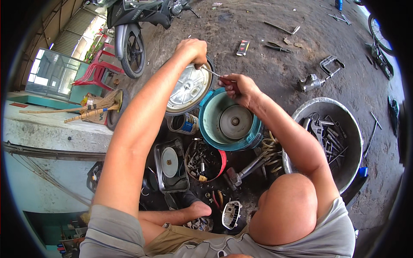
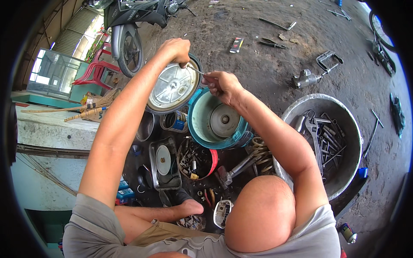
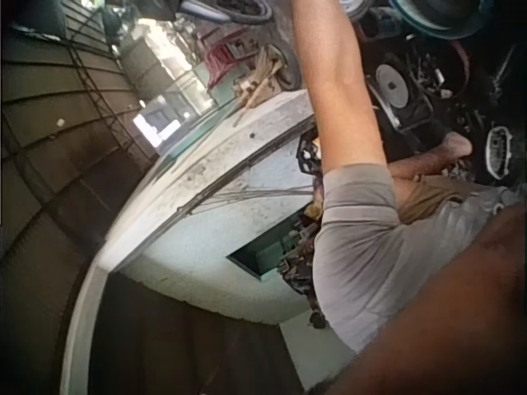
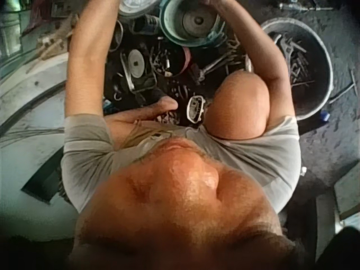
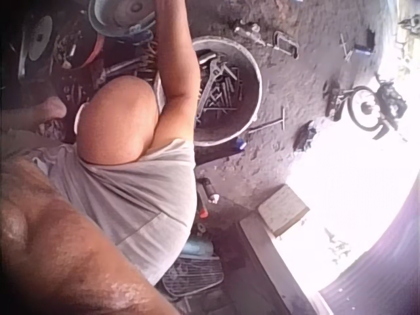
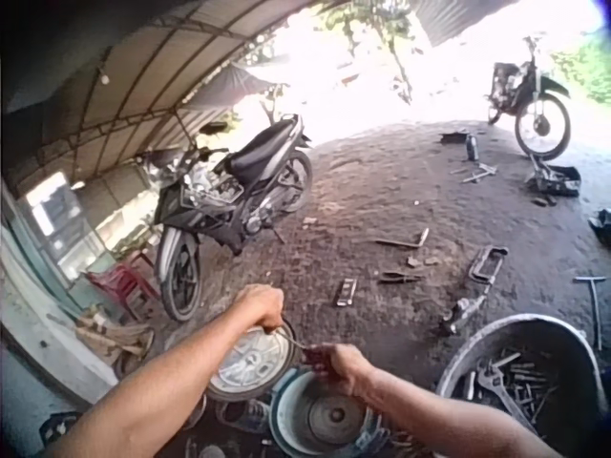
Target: Repairing or disassembling a rice cooker on the workshop floor.
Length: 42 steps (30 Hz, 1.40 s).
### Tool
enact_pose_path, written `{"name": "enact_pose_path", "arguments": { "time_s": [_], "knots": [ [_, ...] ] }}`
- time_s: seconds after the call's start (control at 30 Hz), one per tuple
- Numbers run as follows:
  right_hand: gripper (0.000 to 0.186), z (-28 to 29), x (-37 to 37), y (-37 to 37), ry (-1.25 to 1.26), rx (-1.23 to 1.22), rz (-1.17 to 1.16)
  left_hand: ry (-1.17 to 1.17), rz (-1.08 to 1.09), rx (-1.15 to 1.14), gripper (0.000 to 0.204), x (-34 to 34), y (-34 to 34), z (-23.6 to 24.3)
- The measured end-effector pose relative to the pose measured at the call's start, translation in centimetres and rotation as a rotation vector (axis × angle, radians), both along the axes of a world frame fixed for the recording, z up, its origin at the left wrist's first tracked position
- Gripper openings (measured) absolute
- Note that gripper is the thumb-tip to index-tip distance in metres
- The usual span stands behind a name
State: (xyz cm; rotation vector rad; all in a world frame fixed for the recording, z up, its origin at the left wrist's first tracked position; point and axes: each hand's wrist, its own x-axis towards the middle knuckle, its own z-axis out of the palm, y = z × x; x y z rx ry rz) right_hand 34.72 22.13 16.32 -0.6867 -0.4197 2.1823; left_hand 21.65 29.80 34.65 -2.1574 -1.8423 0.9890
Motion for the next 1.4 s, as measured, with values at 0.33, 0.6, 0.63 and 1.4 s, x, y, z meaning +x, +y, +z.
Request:
{"name": "enact_pose_path", "arguments": {
  "time_s": [0.33,0.6,0.63,1.4],
  "knots": [
    [0.025,1.5,0.2,-2.1,-1.186,1.527,-0.473,0.02,0.006,-0.015,0.049,-0.2,0.2,0.0],
    [0.018,0.5,0.4,0.0,-0.044,0.029,0.033,-0.003,0.024,-0.014,0.049,0.0,0.5,0.0],
    [0.019,1.6,0.0,-0.8,-0.361,0.249,-0.068,0.005,0.032,-0.018,0.049,-0.3,0.5,0.1],
    [0.033,2.3,0.2,-1.6,-0.56,0.458,-0.135,0.0,0.031,-0.007,0.049,-0.4,0.7,-0.2]
  ]
}}
